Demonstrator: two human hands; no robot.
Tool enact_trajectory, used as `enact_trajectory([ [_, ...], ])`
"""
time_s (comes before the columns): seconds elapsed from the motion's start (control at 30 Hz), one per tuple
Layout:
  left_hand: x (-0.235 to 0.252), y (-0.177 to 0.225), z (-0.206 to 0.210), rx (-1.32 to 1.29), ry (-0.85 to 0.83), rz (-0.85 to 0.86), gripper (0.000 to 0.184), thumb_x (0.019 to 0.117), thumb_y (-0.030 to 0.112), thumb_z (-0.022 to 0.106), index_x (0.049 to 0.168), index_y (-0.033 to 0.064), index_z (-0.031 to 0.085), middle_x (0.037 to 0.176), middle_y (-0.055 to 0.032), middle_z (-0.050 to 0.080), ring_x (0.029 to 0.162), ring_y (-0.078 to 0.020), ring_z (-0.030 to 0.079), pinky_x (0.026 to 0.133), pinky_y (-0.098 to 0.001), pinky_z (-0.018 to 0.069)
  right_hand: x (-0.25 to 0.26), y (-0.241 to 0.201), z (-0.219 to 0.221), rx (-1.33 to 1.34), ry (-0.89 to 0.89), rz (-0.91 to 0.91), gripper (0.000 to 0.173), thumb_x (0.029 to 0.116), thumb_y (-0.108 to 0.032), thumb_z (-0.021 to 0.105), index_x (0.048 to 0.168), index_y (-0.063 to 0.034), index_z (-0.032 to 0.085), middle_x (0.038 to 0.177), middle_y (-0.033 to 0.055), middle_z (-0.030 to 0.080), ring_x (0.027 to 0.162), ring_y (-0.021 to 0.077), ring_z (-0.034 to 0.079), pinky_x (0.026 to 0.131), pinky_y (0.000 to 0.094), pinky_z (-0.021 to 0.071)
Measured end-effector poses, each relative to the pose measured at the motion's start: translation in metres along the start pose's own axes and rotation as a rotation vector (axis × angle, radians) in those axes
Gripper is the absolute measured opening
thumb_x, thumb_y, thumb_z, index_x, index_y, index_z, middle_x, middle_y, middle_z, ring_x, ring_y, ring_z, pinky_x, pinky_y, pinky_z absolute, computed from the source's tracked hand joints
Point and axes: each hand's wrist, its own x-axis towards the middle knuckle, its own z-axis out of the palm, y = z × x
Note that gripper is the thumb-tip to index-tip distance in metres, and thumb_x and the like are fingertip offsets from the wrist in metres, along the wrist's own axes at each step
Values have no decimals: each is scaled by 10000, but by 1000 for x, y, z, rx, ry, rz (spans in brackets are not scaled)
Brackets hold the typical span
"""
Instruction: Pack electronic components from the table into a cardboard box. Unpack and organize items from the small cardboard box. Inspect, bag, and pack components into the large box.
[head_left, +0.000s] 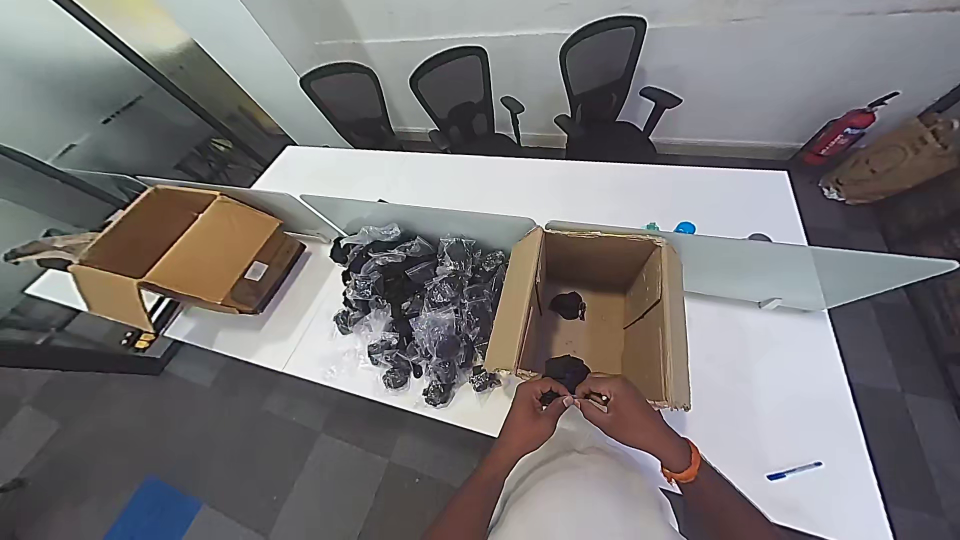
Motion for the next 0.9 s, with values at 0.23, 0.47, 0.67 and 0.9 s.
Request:
enact_trajectory([
  [0.23,1,2,-6,-28,-17,-2,81,951,89,701,957,19,740,917,-60,733,842,-124,694,802,-311,591,-3,0,-2,-53,32,22,201,968,-348,646,961,-171,741,852,-31,658,751,68,590,687,283,509],
  [0.47,1,-1,-7,-221,186,-13,53,938,0,651,968,-29,684,898,-82,714,783,-161,705,751,-347,623,-10,18,-10,153,199,-15,152,898,-297,727,913,-149,760,758,-65,559,680,1,476,596,179,396],
  [0.67,0,-1,2,-361,149,-66,62,943,7,655,998,-15,674,910,-71,710,773,-158,701,738,-348,624,-8,18,2,521,430,-87,58,878,-140,742,881,-82,750,784,-22,648,707,63,590,621,211,503],
  [0.9,-1,3,-4,-198,1,1,327,826,60,830,1117,-24,705,1151,-146,696,987,-234,725,832,-395,652,-9,14,0,432,314,-56,70,872,-169,743,850,-103,745,764,-36,631,690,37,574,594,187,476],
])
